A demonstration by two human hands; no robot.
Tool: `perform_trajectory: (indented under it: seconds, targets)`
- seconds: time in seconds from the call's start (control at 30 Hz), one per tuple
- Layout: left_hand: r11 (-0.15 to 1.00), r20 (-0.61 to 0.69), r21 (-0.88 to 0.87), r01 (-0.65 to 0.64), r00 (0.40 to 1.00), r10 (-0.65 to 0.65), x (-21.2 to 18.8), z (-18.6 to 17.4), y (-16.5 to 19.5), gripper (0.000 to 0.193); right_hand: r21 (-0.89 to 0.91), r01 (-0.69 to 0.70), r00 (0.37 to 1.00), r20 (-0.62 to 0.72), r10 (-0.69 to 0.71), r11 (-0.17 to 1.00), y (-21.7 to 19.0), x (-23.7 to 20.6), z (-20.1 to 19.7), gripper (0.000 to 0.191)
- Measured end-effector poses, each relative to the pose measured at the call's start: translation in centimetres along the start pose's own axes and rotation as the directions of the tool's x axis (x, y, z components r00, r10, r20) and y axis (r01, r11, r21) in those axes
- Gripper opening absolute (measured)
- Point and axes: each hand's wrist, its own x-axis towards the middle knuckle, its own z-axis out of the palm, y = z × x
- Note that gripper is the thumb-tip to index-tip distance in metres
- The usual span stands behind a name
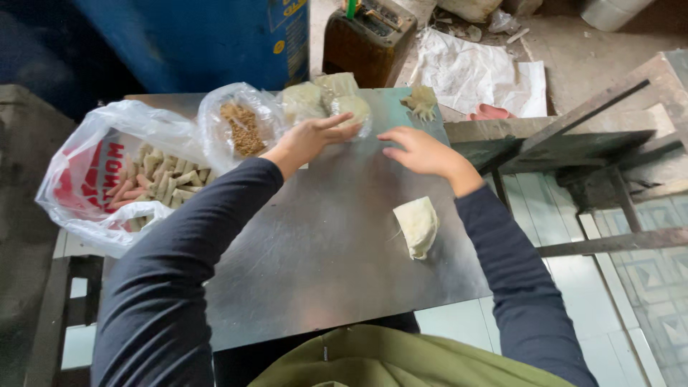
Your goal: The person sits at a metal table and wraps pieces of filling in thin translucent sheets by hand, folding each sheet around the filling and placing the finished wrapped piece on a growing stack on the table. They repeatedly take new sheets and filling from plastic bags and continue wrapping one piece at a time.
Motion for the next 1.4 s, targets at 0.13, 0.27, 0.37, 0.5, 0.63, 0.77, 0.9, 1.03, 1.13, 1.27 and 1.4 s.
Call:
perform_trajectory:
  seconds: [0.13, 0.27, 0.37, 0.5, 0.63, 0.77, 0.9, 1.03, 1.13, 1.27, 1.4]
  targets:
    - [0.996, 0.163, 0.011, -0.088, 0.983, 0.085, -1.9, -3.5, -1.2, 0.054, 0.013, -0.093, 0.973, -0.213, 0.093, 0.996, -3.0, -8.9, -0.3, 0.041]
    - [0.768, 0.27, -0.6, 0.224, 0.96, -0.07, -3.4, -8.3, -1.9, 0.033, -0.077, -0.134, 0.984, -0.129, 0.124, 0.988, -4.0, -12.1, 1.7, 0.055]
    - [0.192, 0.172, -0.935, 0.3, 0.852, -0.494, -3.3, -11.7, -1.1, 0.044, 0.1, -0.263, 0.965, 0.005, 0.263, 0.96, -3.6, -12.4, 2.3, 0.046]
    - [-0.341, 0.215, -0.939, -0.045, 0.698, -0.683, -3.7, -17.1, 2.7, 0.041, 0.115, -0.41, 0.905, 0.179, 0.387, 0.905, -3.7, -12.6, 1.8, 0.057]
    - [-0.716, 0.447, -0.698, 0.023, 0.795, -0.41, -3.9, -20.8, 4.7, 0.04, 0.161, -0.558, 0.816, 0.282, 0.504, 0.814, -4.2, -12.9, 1.2, 0.068]
    - [-0.661, 0.416, -0.732, -0.164, 0.661, -0.625, -5.9, -23.3, 3.8, 0.037, 0.027, -0.306, 0.927, 0.236, 0.291, 0.952, -4.1, -13.7, 1.1, 0.055]
    - [-0.412, 0.113, -0.712, -0.568, 0.486, -0.867, -11.2, -27.0, 4.3, 0.029, 0.43, -0.305, 0.952, 0.162, 0.259, 0.85, -4.4, -14.6, 1.6, 0.05]
    - [-0.302, 0.015, -0.635, -0.711, 0.38, -0.925, -11.5, -31.9, 8.3, 0.025, 0.899, -0.3, 0.896, 0.152, 0.417, 0.319, -5.9, -14.3, 1.8, 0.046]
    - [-0.409, 0.21, -0.444, -0.797, 0.351, -0.913, -9.2, -34.8, 11.3, 0.031, 0.955, -0.228, 0.877, 0.116, 0.467, 0.191, -7.2, -13.2, 1.6, 0.05]
    - [-0.46, 0.099, -0.34, -0.82, 0.455, -0.885, -9.3, -34.4, 11.5, 0.031, 0.979, -0.148, 0.891, 0.072, 0.448, 0.138, -8.6, -11.7, 1.2, 0.051]
    - [-0.503, -0.165, -0.438, -0.745, 0.616, -0.77, -12.4, -33.1, 7.8, 0.016, 0.982, -0.12, 0.915, 0.054, 0.399, 0.143, -9.5, -10.8, 1.0, 0.051]
